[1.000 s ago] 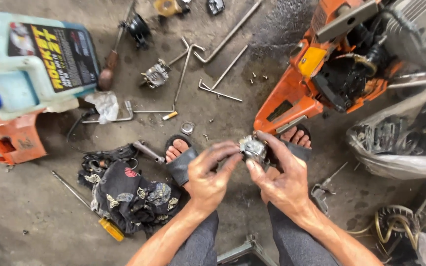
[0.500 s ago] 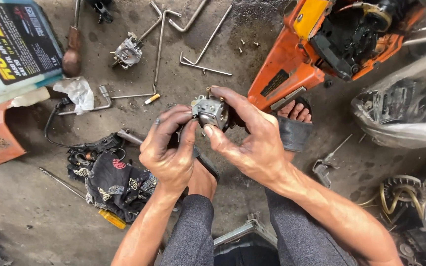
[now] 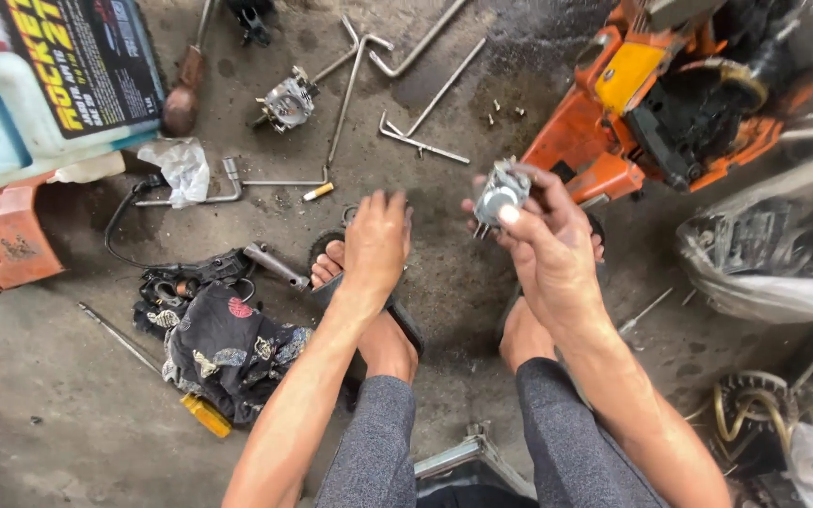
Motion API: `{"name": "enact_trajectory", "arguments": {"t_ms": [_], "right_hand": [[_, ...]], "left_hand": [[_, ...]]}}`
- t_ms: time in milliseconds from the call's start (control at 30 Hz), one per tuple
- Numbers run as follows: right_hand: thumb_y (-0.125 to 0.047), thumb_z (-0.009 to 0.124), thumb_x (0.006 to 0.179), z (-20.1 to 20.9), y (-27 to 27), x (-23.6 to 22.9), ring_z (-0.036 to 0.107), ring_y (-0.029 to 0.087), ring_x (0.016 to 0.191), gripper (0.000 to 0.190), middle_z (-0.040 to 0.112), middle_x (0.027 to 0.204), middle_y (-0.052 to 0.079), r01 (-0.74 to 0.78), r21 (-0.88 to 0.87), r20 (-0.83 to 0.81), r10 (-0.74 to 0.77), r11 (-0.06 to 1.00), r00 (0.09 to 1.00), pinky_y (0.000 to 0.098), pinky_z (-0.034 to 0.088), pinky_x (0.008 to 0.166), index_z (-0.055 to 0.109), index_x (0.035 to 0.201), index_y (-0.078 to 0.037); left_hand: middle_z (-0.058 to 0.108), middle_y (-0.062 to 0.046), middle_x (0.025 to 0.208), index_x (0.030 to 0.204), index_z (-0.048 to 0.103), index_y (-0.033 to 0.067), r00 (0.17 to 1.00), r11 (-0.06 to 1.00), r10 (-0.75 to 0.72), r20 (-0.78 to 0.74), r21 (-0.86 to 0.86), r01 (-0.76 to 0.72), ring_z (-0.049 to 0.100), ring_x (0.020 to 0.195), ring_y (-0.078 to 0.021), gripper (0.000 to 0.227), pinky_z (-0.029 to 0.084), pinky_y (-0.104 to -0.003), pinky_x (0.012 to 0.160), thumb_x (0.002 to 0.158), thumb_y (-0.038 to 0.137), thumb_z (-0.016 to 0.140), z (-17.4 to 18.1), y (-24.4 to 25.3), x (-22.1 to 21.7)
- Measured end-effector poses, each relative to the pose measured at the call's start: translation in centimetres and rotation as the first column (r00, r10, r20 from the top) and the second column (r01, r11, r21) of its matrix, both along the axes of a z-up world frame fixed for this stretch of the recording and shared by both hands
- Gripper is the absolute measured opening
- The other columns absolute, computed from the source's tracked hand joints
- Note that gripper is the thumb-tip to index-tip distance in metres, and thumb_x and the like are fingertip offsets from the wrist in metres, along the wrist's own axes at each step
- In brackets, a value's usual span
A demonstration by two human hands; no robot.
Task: The person sits on the floor and disassembles a carburetor, removing the cover and internal components. They use a screwdriver to loosen screws and manipulate the parts with their hands, placing the removed pieces on the ground.
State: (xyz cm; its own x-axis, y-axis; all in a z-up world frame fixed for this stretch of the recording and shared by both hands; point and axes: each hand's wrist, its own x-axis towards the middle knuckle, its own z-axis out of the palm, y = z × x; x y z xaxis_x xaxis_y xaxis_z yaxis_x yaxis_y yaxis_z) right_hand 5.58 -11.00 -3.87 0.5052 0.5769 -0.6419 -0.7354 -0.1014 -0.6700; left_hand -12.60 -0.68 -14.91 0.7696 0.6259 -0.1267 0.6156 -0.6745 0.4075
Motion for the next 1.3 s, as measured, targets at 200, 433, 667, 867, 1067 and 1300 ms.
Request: {"name": "enact_trajectory", "arguments": {"t_ms": [200, 433, 667, 867, 1067, 1300], "right_hand": [[-0.008, 0.073, 0.084, 1.2, -0.5, 0.0, 0.07, 0.047, 0.116, 0.047, 0.066, 0.129, 0.032, 0.099, 0.061, -0.137, -0.09, 0.993, 0.987, 0.0521, 0.062, 0.097, 0.055, 0.127, -0.004], [-0.009, 0.075, 0.083, 3.1, -0.2, -0.7, 0.067, 0.051, 0.118, 0.054, 0.062, 0.13, 0.038, 0.017, 0.094, 0.146, -0.031, 0.995, 0.989, 0.0544, 0.06, 0.099, 0.047, 0.128, 0.003], [-0.002, 0.075, 0.084, 4.8, -0.3, -1.8, 0.066, 0.049, 0.121, 0.052, 0.061, 0.13, 0.038, -0.101, 0.123, 0.344, 0.053, 0.987, 0.937, 0.0473, 0.062, 0.097, 0.044, 0.126, 0.004], [0.002, 0.075, 0.084, 5.3, 0.0, -2.7, 0.066, 0.048, 0.122, 0.052, 0.06, 0.131, 0.038, -0.133, 0.137, 0.385, 0.071, 0.982, 0.92, 0.0478, 0.063, 0.097, 0.045, 0.126, 0.006], [0.001, 0.075, 0.085, 4.8, -0.4, -2.9, 0.069, 0.044, 0.118, 0.048, 0.062, 0.129, 0.036, -0.1, 0.126, 0.371, 0.046, 0.987, 0.928, 0.0436, 0.064, 0.094, 0.046, 0.124, 0.006], [0.003, 0.076, 0.084, 4.7, -0.4, -3.0, 0.07, 0.044, 0.115, 0.049, 0.063, 0.127, 0.036, -0.095, 0.134, 0.375, 0.038, 0.986, 0.926, 0.0447, 0.065, 0.093, 0.047, 0.123, 0.007]], "left_hand": [[0.057, -0.011, 0.084, 0.1, 0.064, 0.0023, 0.999, 0.995, -0.048, -0.021, 0.092, 0.05, 0.064, 0.079, -0.0293, 0.01, 0.056, -0.036, 0.062, 0.095, 0.011, 0.064, 0.5, -0.1, 0.6], [0.081, -0.011, 0.082, 0.09, 0.081, 0.0091, 0.714, 0.379, 0.684, 0.153, -0.91, -0.169, 0.072, 0.072, -0.0122, 0.009, 0.062, -0.03, 0.07, 0.083, 0.011, 0.085, 15.2, -0.1, 2.2], [0.078, -0.019, 0.087, 0.093, 0.079, -0.0048, 0.534, 0.317, 0.814, 0.229, -0.945, -0.079, 0.074, 0.071, -0.019, 0.01, 0.065, -0.034, 0.069, 0.083, -0.006, 0.08, 17.9, -0.3, 3.8], [0.079, -0.011, 0.092, 0.097, 0.08, 0.0051, 0.637, 0.544, 0.671, 0.379, -0.836, -0.075, 0.077, 0.087, -0.0199, 0.009, 0.063, -0.034, 0.08, 0.088, 0.004, 0.08, 18.0, 0.0, 3.8], [0.078, -0.014, 0.093, 0.099, 0.078, 0.0047, 0.634, 0.629, 0.626, 0.454, -0.774, -0.067, 0.076, 0.088, -0.0245, 0.012, 0.063, -0.039, 0.081, 0.089, -0.001, 0.077, 18.2, 0.2, 4.1], [0.078, -0.013, 0.092, 0.097, 0.077, 0.0043, 0.641, 0.671, 0.607, 0.47, -0.735, -0.097, 0.076, 0.089, -0.0231, 0.01, 0.063, -0.038, 0.078, 0.088, 0.0, 0.079, 17.7, -0.4, 4.0]]}}
